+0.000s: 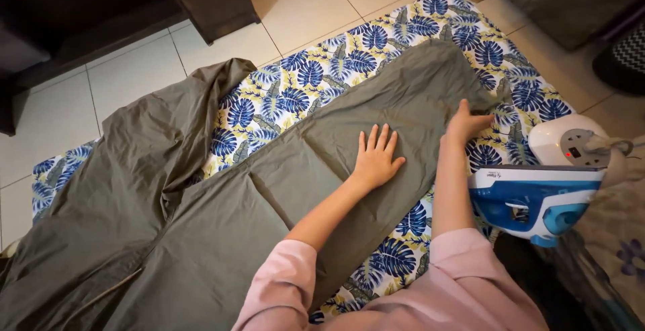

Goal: Ironing a pair of olive green cargo pants on an ironing board.

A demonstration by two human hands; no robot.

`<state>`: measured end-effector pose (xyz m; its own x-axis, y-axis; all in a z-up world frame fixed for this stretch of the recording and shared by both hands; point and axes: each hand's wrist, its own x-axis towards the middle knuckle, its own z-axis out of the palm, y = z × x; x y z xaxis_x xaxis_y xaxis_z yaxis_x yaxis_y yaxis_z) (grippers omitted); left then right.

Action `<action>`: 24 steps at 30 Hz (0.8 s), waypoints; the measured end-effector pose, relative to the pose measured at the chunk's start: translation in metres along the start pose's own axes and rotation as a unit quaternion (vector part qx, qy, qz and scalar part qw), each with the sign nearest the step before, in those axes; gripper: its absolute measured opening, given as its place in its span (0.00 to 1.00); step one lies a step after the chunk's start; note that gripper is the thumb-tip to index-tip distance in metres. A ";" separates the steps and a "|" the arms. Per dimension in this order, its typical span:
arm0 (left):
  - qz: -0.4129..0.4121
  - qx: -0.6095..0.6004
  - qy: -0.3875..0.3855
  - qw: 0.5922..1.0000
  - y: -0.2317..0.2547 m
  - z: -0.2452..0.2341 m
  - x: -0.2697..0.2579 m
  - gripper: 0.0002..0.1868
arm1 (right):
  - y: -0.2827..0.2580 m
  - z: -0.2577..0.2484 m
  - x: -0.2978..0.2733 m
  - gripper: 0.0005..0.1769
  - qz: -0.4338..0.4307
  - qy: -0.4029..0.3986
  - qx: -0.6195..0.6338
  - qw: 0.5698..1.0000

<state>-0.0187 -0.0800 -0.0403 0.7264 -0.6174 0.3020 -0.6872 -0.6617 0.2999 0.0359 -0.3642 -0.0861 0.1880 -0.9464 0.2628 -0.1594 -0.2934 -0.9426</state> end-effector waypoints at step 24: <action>-0.054 -0.079 0.009 0.995 0.013 -0.043 -0.004 0.26 | -0.198 -0.157 -0.148 0.21 -0.163 -0.358 0.301 0.869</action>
<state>-0.0309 -0.0678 0.0018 0.7972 -0.5367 0.2767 -0.5994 -0.6483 0.4694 -0.1122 -0.1870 0.0935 0.7171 -0.4358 0.5439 0.5109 -0.2022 -0.8355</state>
